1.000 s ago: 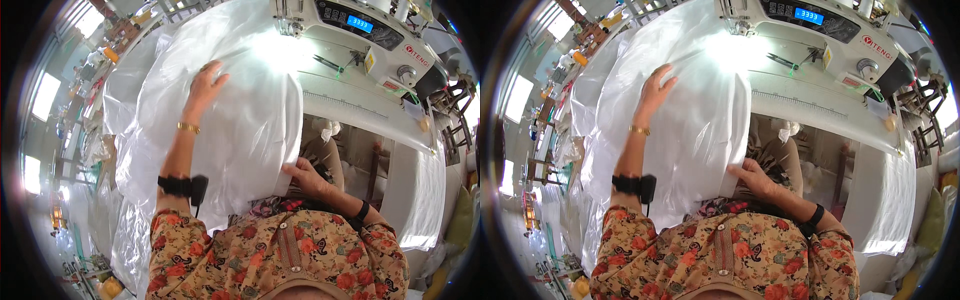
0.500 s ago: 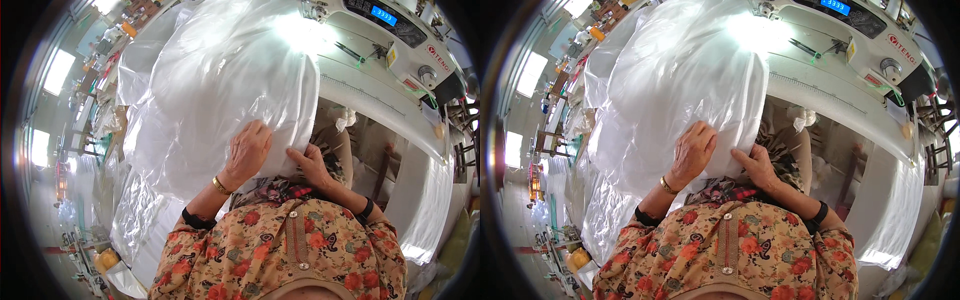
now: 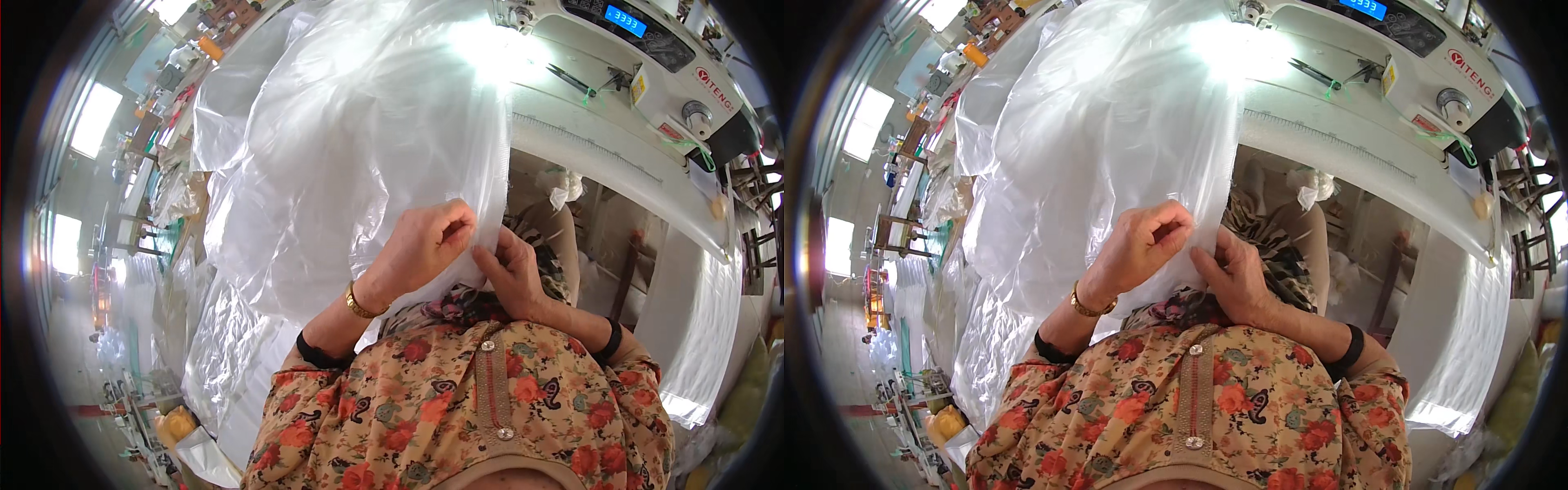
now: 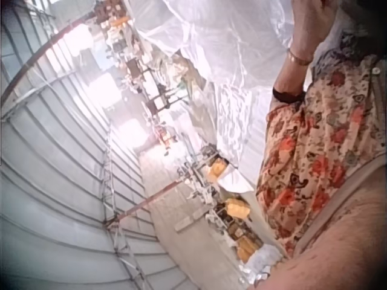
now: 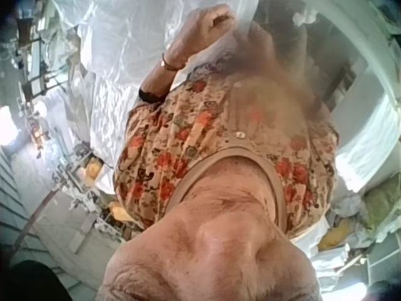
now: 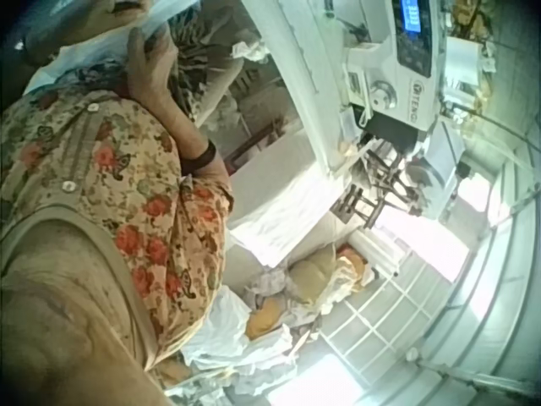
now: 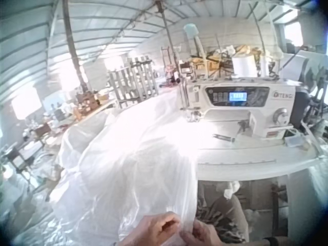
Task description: Sewing the edges of large white plastic bags using an industrial sewing machine.
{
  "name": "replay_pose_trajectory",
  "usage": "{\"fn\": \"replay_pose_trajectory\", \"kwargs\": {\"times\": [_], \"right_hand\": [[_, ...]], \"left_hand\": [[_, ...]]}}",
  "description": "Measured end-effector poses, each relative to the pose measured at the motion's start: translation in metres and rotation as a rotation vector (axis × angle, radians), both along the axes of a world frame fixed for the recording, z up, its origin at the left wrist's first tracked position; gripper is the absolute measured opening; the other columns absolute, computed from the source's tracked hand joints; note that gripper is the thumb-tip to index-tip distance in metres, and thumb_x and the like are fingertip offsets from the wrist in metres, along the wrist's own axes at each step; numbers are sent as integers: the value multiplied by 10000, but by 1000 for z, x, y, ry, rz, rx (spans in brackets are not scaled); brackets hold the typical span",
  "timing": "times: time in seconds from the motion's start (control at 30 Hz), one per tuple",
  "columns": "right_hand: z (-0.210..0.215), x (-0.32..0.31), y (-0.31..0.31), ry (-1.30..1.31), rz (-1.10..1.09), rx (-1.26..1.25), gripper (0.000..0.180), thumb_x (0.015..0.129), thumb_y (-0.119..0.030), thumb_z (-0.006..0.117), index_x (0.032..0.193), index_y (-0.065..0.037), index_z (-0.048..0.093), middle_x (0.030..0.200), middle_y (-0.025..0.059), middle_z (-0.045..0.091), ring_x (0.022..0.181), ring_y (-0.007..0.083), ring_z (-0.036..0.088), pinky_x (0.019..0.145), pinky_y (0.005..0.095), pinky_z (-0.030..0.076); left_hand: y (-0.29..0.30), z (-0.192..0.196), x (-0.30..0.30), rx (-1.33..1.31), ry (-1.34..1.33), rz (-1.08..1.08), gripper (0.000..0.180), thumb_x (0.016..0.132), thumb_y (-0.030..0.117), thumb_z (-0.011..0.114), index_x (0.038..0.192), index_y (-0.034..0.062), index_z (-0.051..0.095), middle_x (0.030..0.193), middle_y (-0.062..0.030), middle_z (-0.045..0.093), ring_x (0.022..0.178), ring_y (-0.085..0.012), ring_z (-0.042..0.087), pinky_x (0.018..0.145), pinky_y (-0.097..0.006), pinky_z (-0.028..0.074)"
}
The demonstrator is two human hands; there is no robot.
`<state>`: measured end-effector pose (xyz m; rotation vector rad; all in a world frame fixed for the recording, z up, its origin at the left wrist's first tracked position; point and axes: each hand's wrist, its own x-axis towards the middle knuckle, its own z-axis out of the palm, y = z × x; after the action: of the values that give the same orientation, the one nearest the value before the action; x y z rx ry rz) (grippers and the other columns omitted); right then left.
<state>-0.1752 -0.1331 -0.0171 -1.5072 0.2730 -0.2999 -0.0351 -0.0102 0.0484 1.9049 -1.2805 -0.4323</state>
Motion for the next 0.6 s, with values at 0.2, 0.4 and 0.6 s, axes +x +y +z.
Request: {"fn": "replay_pose_trajectory", "kwargs": {"times": [0.2, 0.4, 0.6], "right_hand": [[-26, 6, 0, 109, -44, 294, 233, 944, -88, 613, 1147, 27, 607, 922, 29, 682, 785, 62, 601, 675, 227, 497], [9, 16, -27, -199, -421, -397, 373, 934, -152, 665, 1223, 51, 546, 1104, 132, 653, 751, 129, 621, 686, 258, 507], [44, 20, -15, 150, 132, 247, 396, 918, -258, 715, 1122, 49, 568, 916, 98, 692, 579, 91, 603, 490, 218, 449]], "left_hand": [[15, -12, 12, -39, 411, 124, 149, 949, 120, 648, 898, -10, 596, 679, -24, 573, 613, -76, 517, 555, -259, 430], [21, -12, 19, -104, 559, 126, 197, 951, 141, 666, 839, -2, 591, 679, 26, 544, 623, -45, 483, 549, -231, 405], [14, -8, 20, -85, 459, 90, 257, 938, 195, 688, 815, -2, 578, 653, 46, 491, 623, -28, 426, 537, -225, 367]]}}
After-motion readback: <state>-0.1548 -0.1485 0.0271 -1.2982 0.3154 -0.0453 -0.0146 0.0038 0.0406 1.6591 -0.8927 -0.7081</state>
